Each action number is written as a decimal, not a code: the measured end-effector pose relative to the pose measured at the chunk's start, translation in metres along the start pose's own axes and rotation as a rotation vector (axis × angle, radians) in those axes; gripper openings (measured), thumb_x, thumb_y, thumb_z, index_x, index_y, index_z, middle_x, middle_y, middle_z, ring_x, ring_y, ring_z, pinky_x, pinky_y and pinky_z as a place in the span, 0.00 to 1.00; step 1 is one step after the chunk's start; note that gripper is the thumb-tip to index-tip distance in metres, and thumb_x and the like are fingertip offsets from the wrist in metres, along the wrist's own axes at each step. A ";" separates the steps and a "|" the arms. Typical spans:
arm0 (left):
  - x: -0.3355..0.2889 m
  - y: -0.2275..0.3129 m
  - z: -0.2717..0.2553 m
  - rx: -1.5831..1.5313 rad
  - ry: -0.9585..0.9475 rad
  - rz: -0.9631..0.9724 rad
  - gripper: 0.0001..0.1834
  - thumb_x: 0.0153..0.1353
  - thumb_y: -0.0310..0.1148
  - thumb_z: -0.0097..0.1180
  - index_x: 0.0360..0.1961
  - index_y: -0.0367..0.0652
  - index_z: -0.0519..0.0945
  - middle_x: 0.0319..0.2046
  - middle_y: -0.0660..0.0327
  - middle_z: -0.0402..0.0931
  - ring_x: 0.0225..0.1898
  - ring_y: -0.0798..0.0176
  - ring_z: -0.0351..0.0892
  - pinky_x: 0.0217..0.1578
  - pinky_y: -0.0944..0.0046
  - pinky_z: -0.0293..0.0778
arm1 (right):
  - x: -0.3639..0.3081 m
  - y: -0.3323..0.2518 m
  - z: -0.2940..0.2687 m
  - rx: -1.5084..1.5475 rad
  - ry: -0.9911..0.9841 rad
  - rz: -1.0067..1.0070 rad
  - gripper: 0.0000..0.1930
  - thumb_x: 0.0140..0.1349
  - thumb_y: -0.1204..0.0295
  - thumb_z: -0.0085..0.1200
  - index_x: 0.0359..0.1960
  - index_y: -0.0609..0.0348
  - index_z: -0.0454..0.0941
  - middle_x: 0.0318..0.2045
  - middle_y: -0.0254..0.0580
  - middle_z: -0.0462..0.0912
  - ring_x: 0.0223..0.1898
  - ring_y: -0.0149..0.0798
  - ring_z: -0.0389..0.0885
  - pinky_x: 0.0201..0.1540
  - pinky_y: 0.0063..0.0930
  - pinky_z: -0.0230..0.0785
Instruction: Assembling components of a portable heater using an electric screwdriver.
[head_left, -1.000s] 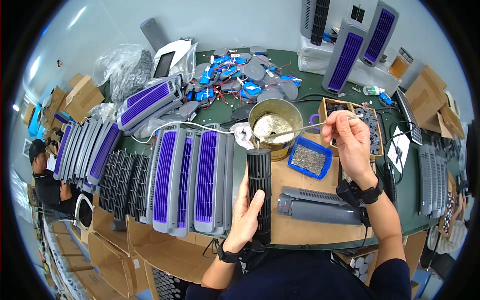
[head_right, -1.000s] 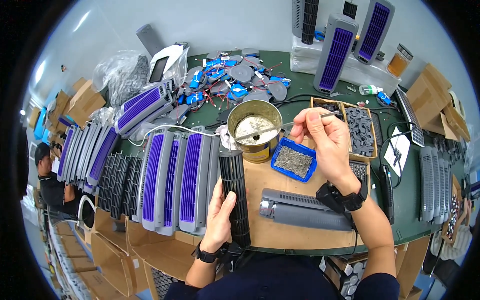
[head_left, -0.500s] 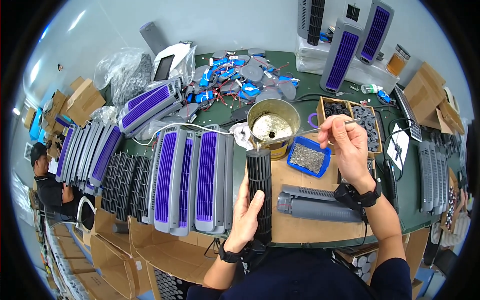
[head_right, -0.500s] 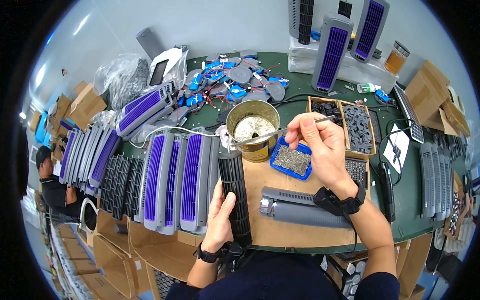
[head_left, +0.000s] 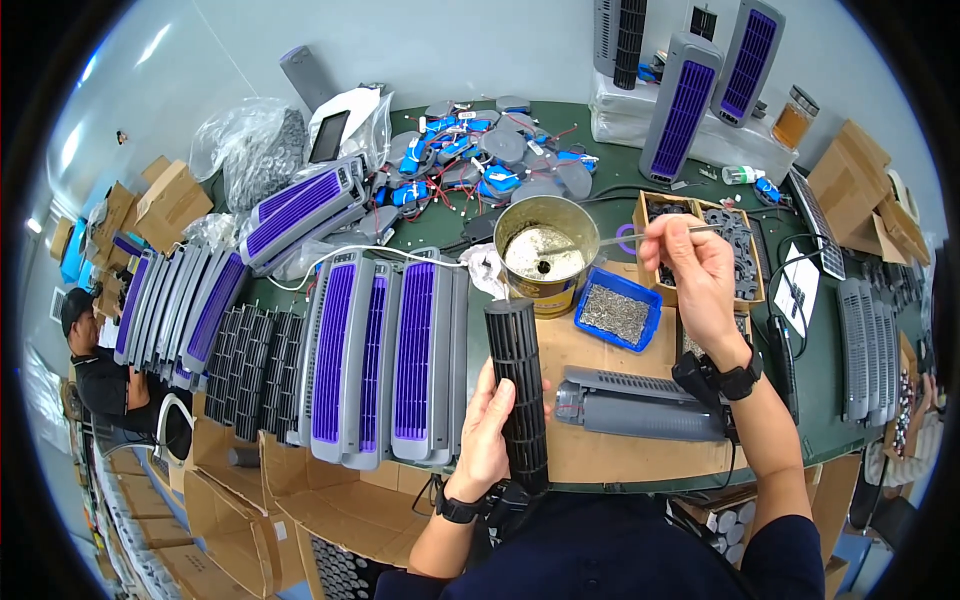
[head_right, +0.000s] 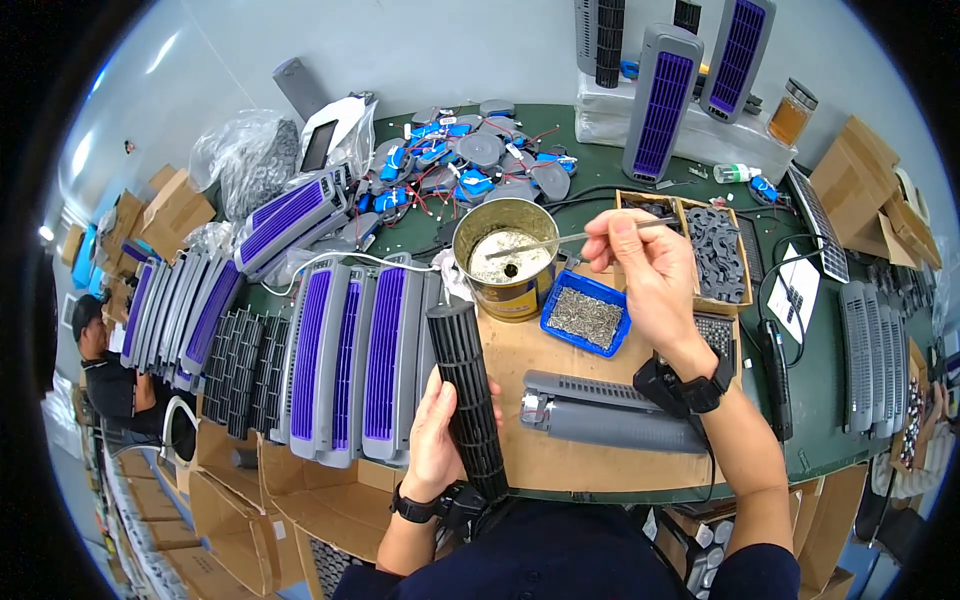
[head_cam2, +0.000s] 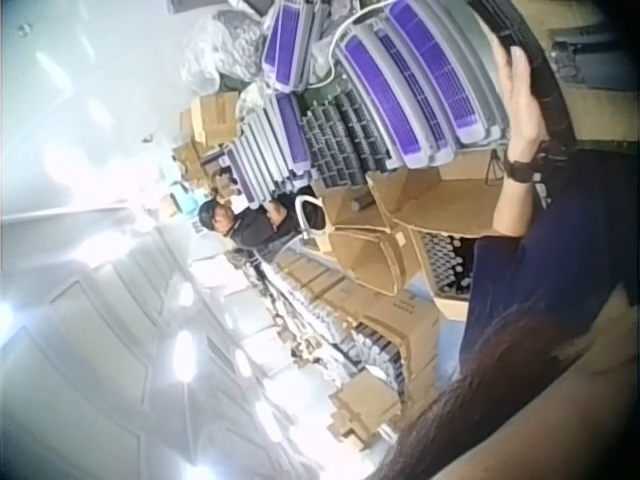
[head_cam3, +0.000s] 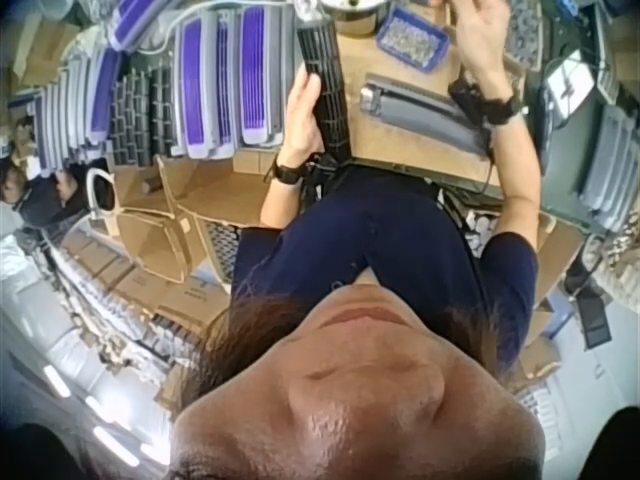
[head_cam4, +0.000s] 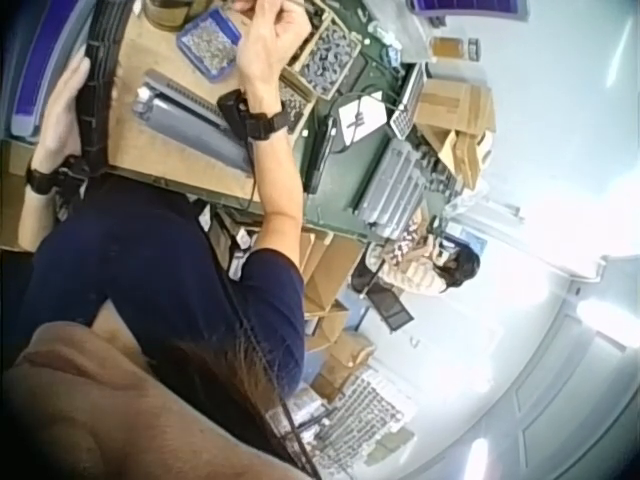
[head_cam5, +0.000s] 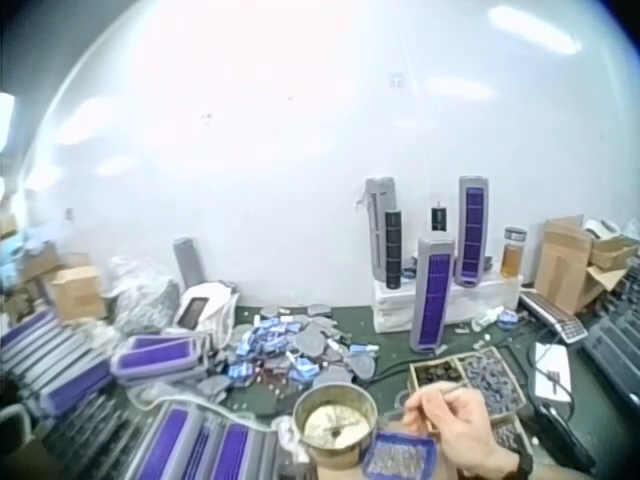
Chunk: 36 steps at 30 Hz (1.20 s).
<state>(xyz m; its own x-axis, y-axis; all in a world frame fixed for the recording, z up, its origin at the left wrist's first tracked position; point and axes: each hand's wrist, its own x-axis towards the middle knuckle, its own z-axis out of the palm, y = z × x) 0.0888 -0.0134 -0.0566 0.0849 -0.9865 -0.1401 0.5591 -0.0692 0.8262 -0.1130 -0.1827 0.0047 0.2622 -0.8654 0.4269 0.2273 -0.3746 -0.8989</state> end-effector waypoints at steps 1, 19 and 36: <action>0.001 0.001 0.000 0.013 0.004 -0.003 0.19 0.73 0.43 0.36 0.56 0.41 0.65 0.42 0.54 0.76 0.36 0.63 0.78 0.37 0.64 0.78 | 0.001 0.001 0.001 -0.106 -0.006 0.034 0.15 0.72 0.66 0.45 0.40 0.67 0.79 0.30 0.37 0.80 0.30 0.25 0.75 0.36 0.19 0.70; 0.007 0.004 0.020 -0.568 -0.181 0.203 0.26 0.65 0.34 0.53 0.61 0.37 0.62 0.61 0.55 0.64 0.63 0.53 0.63 0.64 0.49 0.62 | -0.080 -0.042 0.005 -0.241 -0.146 0.315 0.16 0.64 0.76 0.52 0.53 0.63 0.67 0.31 0.30 0.69 0.32 0.25 0.68 0.36 0.21 0.66; -0.005 -0.010 0.092 1.609 -0.610 0.885 0.25 0.47 0.30 0.58 0.51 0.47 0.78 0.41 0.59 0.75 0.40 0.56 0.75 0.43 0.57 0.72 | -0.181 -0.051 -0.025 0.227 -0.010 0.456 0.35 0.53 0.74 0.67 0.61 0.62 0.60 0.52 0.43 0.72 0.51 0.34 0.74 0.53 0.29 0.67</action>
<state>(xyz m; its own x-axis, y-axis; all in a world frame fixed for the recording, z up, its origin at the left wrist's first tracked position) 0.0065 -0.0215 -0.0141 -0.5788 -0.6988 0.4203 -0.6700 0.7013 0.2435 -0.1951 -0.0147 -0.0293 0.3909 -0.9205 -0.0016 0.2859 0.1230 -0.9503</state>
